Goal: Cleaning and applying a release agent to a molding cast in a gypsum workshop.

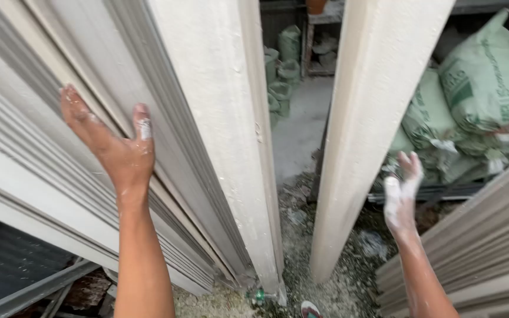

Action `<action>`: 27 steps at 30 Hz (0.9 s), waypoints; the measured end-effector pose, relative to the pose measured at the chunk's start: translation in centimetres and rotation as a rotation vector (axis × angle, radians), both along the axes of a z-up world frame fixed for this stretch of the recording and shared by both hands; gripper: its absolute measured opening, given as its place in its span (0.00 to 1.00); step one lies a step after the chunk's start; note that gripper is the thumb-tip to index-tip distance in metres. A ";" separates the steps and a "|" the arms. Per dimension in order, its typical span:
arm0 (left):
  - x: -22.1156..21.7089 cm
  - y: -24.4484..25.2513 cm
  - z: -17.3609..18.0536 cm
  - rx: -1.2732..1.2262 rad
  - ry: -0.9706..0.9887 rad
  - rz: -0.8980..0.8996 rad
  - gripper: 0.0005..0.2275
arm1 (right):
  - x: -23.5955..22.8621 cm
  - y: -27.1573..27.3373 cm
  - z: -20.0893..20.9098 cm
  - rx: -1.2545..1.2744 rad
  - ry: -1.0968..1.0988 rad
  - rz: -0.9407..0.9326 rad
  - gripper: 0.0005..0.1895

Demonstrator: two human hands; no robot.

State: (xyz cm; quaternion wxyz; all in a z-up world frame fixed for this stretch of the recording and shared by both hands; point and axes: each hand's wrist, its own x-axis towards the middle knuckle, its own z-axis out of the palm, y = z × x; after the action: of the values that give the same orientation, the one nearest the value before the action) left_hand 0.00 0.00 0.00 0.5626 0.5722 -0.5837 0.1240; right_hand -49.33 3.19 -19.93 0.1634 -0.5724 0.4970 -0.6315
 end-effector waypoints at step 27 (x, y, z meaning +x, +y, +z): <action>-33.6 2.8 -53.8 0.828 0.415 -0.854 0.18 | 5.8 -17.5 -6.2 0.039 0.017 1.270 0.26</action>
State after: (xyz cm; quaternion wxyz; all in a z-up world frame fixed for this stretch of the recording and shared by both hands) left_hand -33.62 2.81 -53.80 0.3957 0.4713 -0.6390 -0.4615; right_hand -43.54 -14.35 -26.17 0.5126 -0.7575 0.0732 -0.3977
